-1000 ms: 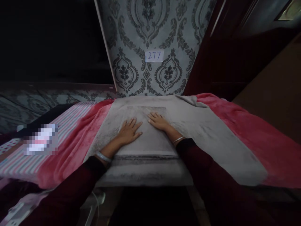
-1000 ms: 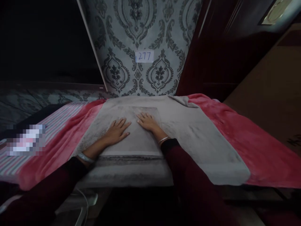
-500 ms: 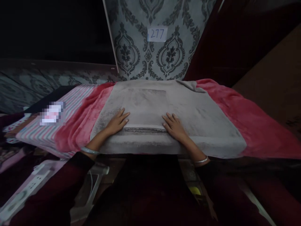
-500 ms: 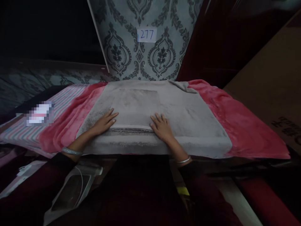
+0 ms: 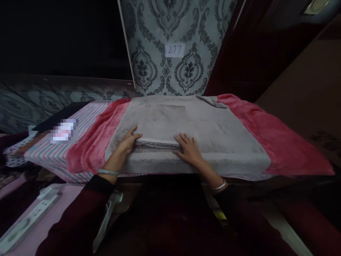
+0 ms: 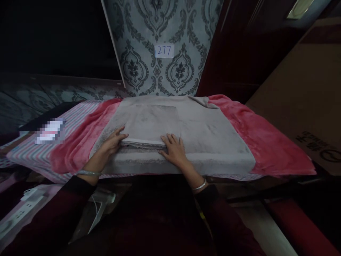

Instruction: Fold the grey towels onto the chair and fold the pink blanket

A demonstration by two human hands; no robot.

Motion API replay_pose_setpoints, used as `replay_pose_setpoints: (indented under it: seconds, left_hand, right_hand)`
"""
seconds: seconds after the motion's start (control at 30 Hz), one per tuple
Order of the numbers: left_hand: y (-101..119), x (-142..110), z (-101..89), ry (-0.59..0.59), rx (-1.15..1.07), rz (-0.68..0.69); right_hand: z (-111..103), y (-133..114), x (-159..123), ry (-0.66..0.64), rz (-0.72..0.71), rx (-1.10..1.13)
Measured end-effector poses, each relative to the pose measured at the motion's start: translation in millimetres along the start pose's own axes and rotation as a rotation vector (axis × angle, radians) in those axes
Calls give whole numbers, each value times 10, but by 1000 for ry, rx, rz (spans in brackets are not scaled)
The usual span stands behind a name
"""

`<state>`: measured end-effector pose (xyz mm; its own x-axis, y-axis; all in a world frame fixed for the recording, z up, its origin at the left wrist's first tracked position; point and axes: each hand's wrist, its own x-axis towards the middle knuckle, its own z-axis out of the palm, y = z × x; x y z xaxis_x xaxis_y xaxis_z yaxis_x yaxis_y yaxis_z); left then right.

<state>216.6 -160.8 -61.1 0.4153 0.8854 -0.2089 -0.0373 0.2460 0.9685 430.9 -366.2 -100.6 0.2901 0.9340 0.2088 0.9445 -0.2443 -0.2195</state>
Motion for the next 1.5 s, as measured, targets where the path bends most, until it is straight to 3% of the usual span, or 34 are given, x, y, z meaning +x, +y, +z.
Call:
replay_pose_setpoints:
  seconds: [0.17, 0.47, 0.67, 0.77, 0.87, 1.03, 1.13, 1.3, 1.4, 1.5]
  left_hand:
    - [74, -58, 65, -9, -116, -49]
    - [235, -117, 146, -88, -137, -19]
    - [229, -122, 129, -72, -106, -25]
    - [268, -120, 156, -61, -95, 2]
    - [366, -170, 221, -77, -94, 62]
    - [450, -452, 291, -143, -119, 141]
    - [301, -633, 241, -194, -83, 60]
    - [-15, -724, 116, -224, -21, -85]
    - [-85, -703, 98, -146, -72, -138]
    - [-125, -695, 137, -67, -160, -180]
  right_hand:
    - [37, -26, 8, 42, 3, -15]
    - [84, -288, 166, 100, 31, -20]
    - [97, -298, 260, 84, 30, -31]
    - [-26, -256, 332, 74, -7, -18]
    - [-294, -166, 407, 152, -45, 5]
    - [-690, 83, 305, 279, -171, 14]
    - [-584, 220, 76, 236, -224, 24]
    - [-124, 287, -208, 203, -178, 61]
    - [6, 198, -308, 261, -80, 106]
    - [52, 72, -505, 411, 120, 216]
